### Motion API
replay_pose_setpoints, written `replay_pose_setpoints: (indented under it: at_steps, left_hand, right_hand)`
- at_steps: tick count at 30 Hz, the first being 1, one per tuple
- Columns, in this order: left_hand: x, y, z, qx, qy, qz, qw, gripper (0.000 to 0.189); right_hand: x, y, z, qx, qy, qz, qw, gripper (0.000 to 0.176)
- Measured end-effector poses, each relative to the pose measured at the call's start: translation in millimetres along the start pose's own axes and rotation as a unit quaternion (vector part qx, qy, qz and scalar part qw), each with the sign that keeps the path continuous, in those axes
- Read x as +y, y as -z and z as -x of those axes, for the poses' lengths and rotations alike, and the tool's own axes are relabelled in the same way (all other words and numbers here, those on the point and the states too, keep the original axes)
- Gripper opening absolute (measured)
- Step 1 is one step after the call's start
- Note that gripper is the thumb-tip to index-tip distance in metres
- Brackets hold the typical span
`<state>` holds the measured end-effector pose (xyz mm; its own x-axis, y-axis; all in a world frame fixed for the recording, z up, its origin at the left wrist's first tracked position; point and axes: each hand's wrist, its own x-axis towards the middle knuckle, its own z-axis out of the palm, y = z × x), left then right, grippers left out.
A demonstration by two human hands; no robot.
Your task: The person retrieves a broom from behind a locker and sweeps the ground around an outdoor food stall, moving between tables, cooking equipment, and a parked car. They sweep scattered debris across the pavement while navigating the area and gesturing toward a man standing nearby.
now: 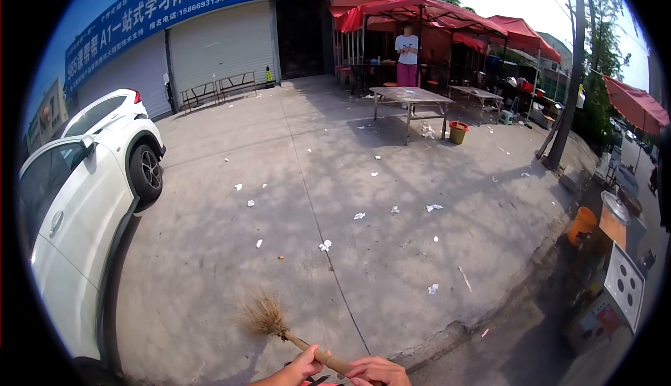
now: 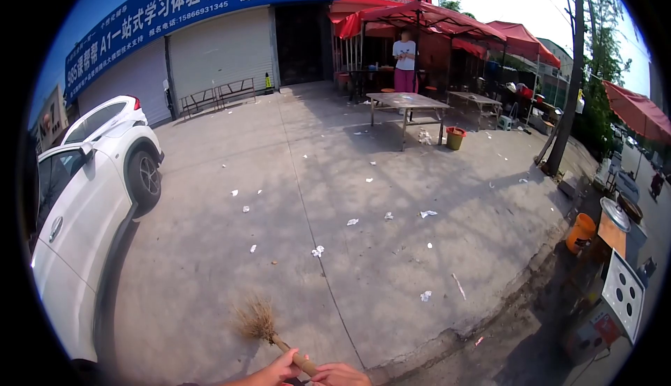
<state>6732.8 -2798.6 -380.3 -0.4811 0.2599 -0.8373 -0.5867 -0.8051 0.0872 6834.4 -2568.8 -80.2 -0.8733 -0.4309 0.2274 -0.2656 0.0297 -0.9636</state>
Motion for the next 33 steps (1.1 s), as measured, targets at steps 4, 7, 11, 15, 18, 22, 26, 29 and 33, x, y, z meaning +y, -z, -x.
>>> replay_pose_setpoints:
  at_steps: [4, 7, 11, 15, 18, 22, 26, 29, 33]
  left_hand:
    - [2.7, 8.1, -9.4, -0.014, 0.013, 0.002, 1.0, 0.038]
    - [1.5, 6.6, -6.4, -0.009, 0.009, 0.008, 1.0, 0.037]
    - [-5.5, 0.7, 5.9, -0.007, -0.031, 0.005, 0.999, 0.038]
    - [0.0, 15.3, -14.9, -0.026, -0.028, -0.004, 0.999, 0.037]
    - [-5.1, 3.3, 2.8, -0.032, -0.036, -0.027, 0.998, 0.033]
    - [-3.0, 6.6, -0.8, -0.01, -0.024, 0.01, 1.0, 0.032]
    - [-3.2, 6.3, 0.3, -0.015, -0.024, 0.008, 1.0, 0.031]
    - [-3.2, 7.6, -1.2, -0.015, -0.023, 0.016, 0.999, 0.031]
    - [-2.9, 13.2, -7.7, -0.022, -0.025, 0.019, 0.999, 0.031]
  right_hand:
    - [1.2, -2.7, 1.0, 0.006, -0.014, -0.02, 1.0, 0.019]
    - [-0.6, -2.7, 1.2, 0.006, -0.019, -0.027, 0.999, 0.021]
    - [0.7, -3.2, 1.7, 0.003, -0.016, -0.001, 1.0, 0.022]
    - [-2.3, -5.1, -1.8, 0.003, 0.002, -0.02, 1.0, 0.022]
    - [2.3, -9.5, -3.6, 0.044, 0.05, 0.0, 0.998, 0.017]
    - [-1.7, -13.1, -4.9, 0.089, 0.076, 0.022, 0.993, 0.009]
    - [1.1, -16.8, -6.3, 0.124, 0.105, 0.044, 0.986, 0.006]
    - [0.5, -17.6, -6.0, 0.125, 0.096, 0.046, 0.986, 0.007]
    - [-1.0, -18.2, -5.9, 0.121, 0.094, 0.061, 0.986, 0.007]
